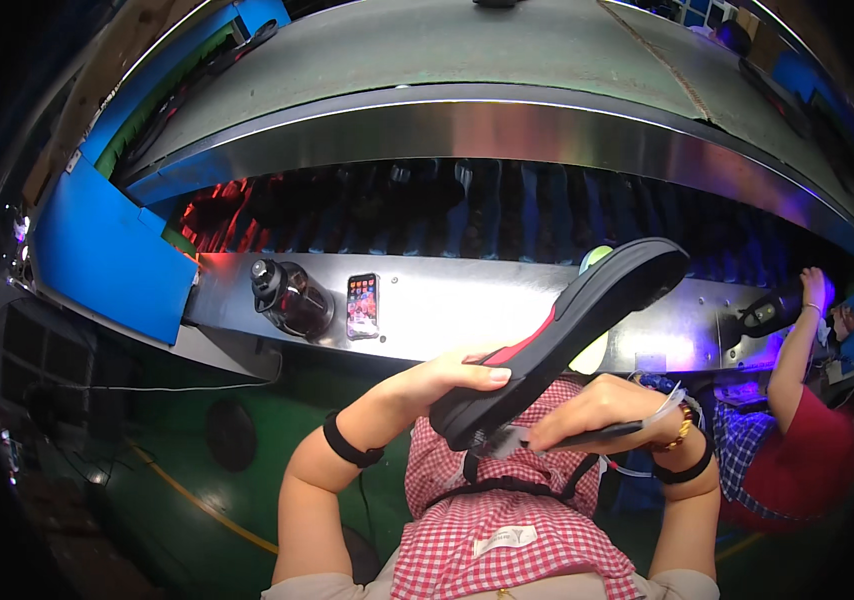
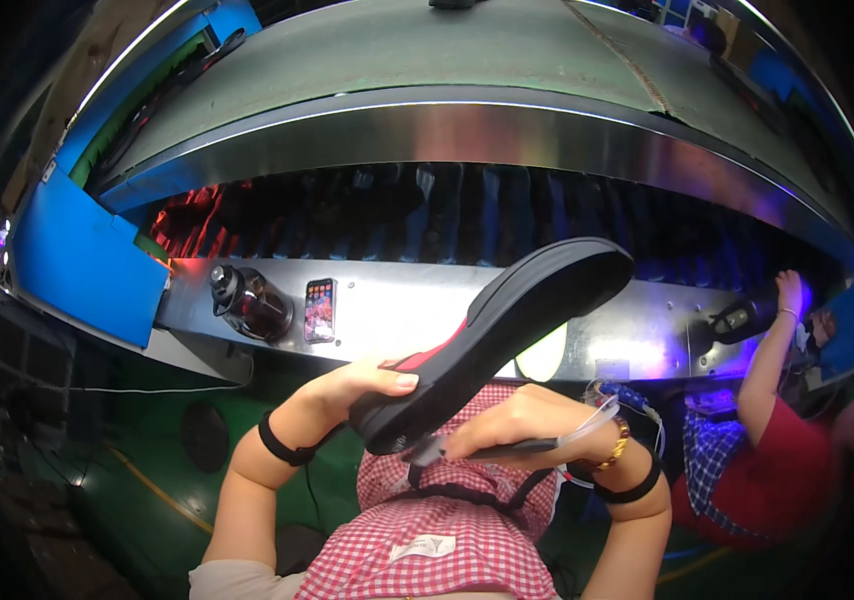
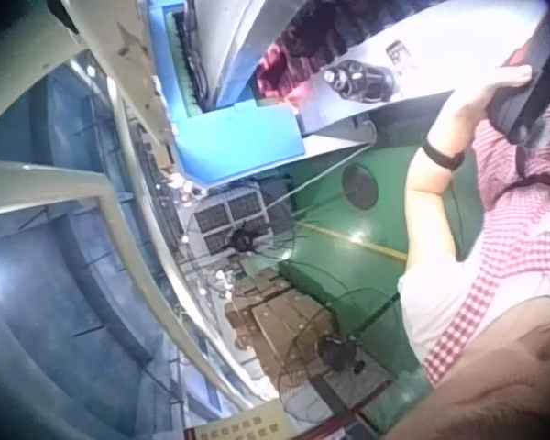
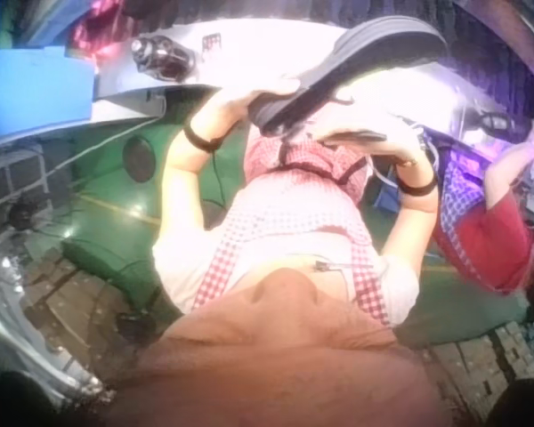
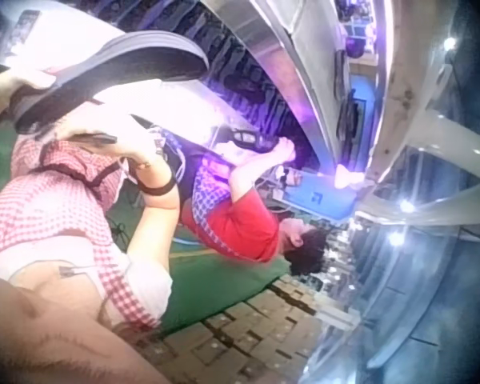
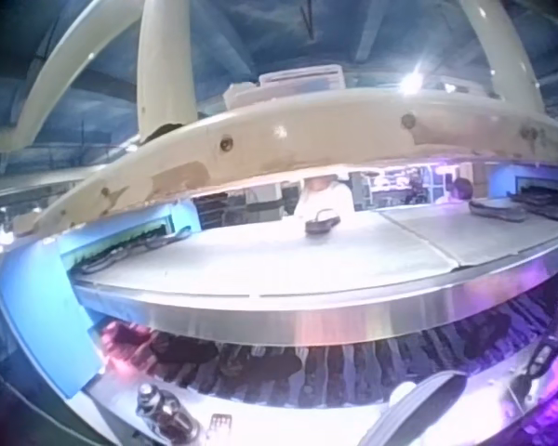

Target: Applying glue to the undersides of shoe soles using a brush at a factory workstation.

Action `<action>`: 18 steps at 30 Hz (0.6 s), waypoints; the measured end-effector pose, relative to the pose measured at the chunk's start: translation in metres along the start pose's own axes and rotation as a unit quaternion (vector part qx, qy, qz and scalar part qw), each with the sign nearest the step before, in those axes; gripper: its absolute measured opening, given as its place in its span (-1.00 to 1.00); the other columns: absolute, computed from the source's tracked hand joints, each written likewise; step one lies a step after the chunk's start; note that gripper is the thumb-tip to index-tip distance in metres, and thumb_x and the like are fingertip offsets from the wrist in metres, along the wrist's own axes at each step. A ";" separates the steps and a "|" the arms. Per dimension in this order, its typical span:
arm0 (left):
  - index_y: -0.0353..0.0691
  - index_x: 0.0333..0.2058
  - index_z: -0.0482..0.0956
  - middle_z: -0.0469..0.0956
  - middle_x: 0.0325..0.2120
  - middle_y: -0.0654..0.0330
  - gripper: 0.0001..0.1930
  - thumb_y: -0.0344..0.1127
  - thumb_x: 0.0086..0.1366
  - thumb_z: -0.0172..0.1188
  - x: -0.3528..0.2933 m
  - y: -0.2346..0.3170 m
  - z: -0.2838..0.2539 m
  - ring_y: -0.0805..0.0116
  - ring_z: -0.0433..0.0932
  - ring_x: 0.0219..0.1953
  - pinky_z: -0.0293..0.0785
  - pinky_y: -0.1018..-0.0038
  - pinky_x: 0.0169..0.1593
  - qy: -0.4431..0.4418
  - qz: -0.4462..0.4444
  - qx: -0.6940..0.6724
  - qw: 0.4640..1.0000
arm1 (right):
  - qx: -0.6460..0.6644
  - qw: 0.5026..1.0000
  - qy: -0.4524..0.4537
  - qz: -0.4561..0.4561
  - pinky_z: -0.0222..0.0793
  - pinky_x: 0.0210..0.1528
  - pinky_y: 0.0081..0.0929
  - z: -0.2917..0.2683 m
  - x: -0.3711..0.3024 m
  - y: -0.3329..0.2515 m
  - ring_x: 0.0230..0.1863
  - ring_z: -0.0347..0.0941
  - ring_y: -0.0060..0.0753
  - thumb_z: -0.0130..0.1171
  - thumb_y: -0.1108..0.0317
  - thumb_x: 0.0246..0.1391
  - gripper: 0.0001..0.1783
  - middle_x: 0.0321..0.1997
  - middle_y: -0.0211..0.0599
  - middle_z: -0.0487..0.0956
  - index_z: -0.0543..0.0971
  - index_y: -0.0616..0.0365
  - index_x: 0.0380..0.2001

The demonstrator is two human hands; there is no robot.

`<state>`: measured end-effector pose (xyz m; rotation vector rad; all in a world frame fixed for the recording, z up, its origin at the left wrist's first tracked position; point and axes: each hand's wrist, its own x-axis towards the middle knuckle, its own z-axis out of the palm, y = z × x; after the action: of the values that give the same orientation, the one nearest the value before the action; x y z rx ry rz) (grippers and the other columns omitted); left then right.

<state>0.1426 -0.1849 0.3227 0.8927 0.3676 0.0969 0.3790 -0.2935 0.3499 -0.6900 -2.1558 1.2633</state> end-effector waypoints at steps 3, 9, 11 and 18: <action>-0.47 0.15 0.30 0.52 -0.05 -0.06 -0.30 -0.17 0.09 0.22 -0.002 0.002 0.002 0.22 0.58 -0.09 0.46 0.42 0.06 0.020 -0.043 -0.034 0.998 | -0.003 0.997 0.071 -0.032 0.51 -0.09 -0.41 -0.004 -0.003 -0.002 -0.12 0.59 -0.18 0.24 0.48 -0.03 -0.70 -0.11 -0.17 0.63 0.60 0.18 -0.15; -0.45 0.23 0.15 0.42 0.05 -0.12 -0.22 -0.15 0.09 0.17 -0.002 -0.013 -0.010 0.21 0.56 -0.06 0.49 0.42 0.04 -0.026 -0.036 -0.033 0.998 | -0.037 0.999 0.011 0.025 0.53 -0.13 -0.37 -0.009 -0.006 -0.015 -0.12 0.60 -0.13 0.21 0.48 -0.01 -0.74 -0.11 -0.12 0.63 0.63 0.19 -0.19; -0.36 0.29 0.07 0.40 0.07 -0.04 -0.19 -0.11 0.13 0.14 -0.004 -0.013 -0.017 0.31 0.54 -0.06 0.49 0.45 0.02 -0.035 -0.102 -0.113 0.988 | -0.041 0.996 0.080 -0.027 0.53 -0.14 -0.40 -0.010 -0.008 -0.019 -0.13 0.61 -0.17 0.20 0.46 -0.01 -0.74 -0.11 -0.14 0.64 0.63 0.18 -0.18; -0.42 0.19 0.28 0.46 0.02 -0.07 -0.28 -0.07 0.11 0.10 -0.039 0.007 0.021 0.26 0.51 -0.02 0.37 0.48 0.10 0.117 -0.011 -0.056 0.992 | -0.067 0.995 0.080 0.000 0.54 -0.20 -0.42 -0.004 -0.021 -0.016 -0.18 0.63 -0.19 0.24 0.52 -0.04 -0.75 -0.12 -0.12 0.64 0.64 0.15 -0.21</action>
<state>0.1141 -0.2057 0.3508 0.7676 0.5849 0.2003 0.3945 -0.3118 0.3622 -0.8176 -2.1206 1.0338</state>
